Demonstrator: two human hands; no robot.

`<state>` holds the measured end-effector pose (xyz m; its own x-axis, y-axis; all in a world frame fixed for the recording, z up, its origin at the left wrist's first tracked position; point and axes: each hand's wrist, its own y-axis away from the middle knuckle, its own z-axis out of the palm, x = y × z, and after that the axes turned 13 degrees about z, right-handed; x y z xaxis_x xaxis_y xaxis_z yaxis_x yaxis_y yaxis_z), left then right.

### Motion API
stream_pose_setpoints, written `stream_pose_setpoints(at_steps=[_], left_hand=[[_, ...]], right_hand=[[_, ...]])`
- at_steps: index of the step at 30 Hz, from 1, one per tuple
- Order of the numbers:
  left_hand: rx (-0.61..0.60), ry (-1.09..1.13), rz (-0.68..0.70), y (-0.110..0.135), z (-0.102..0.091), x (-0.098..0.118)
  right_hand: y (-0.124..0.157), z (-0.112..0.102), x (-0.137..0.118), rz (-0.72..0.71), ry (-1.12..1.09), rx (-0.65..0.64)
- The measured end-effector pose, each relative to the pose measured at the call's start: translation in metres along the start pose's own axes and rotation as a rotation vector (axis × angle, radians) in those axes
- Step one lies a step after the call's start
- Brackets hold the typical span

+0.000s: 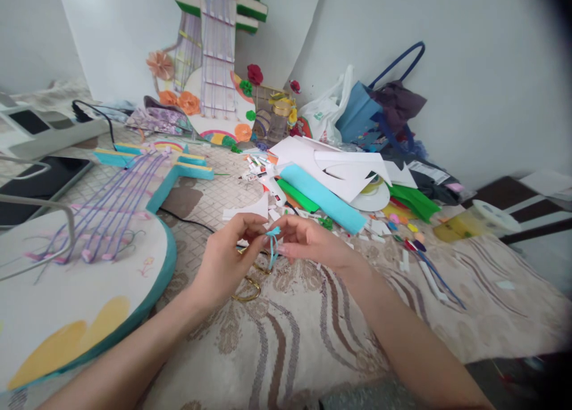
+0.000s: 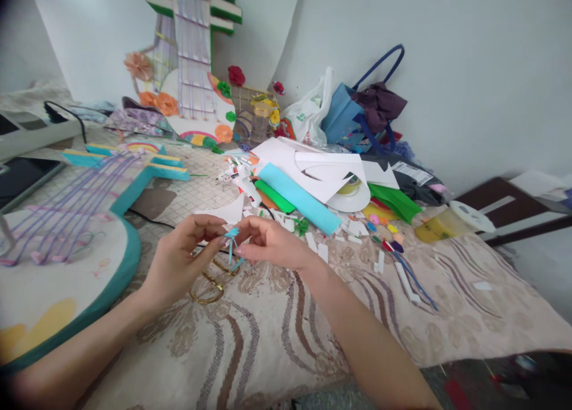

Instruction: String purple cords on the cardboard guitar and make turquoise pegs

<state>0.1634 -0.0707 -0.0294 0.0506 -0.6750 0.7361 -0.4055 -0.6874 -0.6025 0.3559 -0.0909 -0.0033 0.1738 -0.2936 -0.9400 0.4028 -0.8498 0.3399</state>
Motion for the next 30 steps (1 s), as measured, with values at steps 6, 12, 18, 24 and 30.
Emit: stream_pose_setpoints(at_steps=[6, 12, 18, 24, 30], left_hand=[[0.026, -0.217, 0.217, 0.002, 0.0, 0.002], [0.032, -0.153, 0.188, 0.0, 0.0, 0.003], [-0.091, -0.071, 0.167, 0.0, 0.001, 0.003], [-0.136, -0.093, 0.114, 0.001, 0.002, 0.004], [-0.112, -0.06, 0.009, -0.001, 0.002, 0.007]], right_hand=[[-0.009, 0.007, 0.008, 0.052, -0.083, -0.145], [-0.01, 0.0, 0.012, 0.003, -0.019, 0.022], [-0.007, -0.004, 0.009, -0.186, 0.154, 0.361], [0.0, 0.002, 0.002, -0.317, 0.354, 0.536], [0.003, 0.009, 0.001, -0.406, 0.447, 0.615]])
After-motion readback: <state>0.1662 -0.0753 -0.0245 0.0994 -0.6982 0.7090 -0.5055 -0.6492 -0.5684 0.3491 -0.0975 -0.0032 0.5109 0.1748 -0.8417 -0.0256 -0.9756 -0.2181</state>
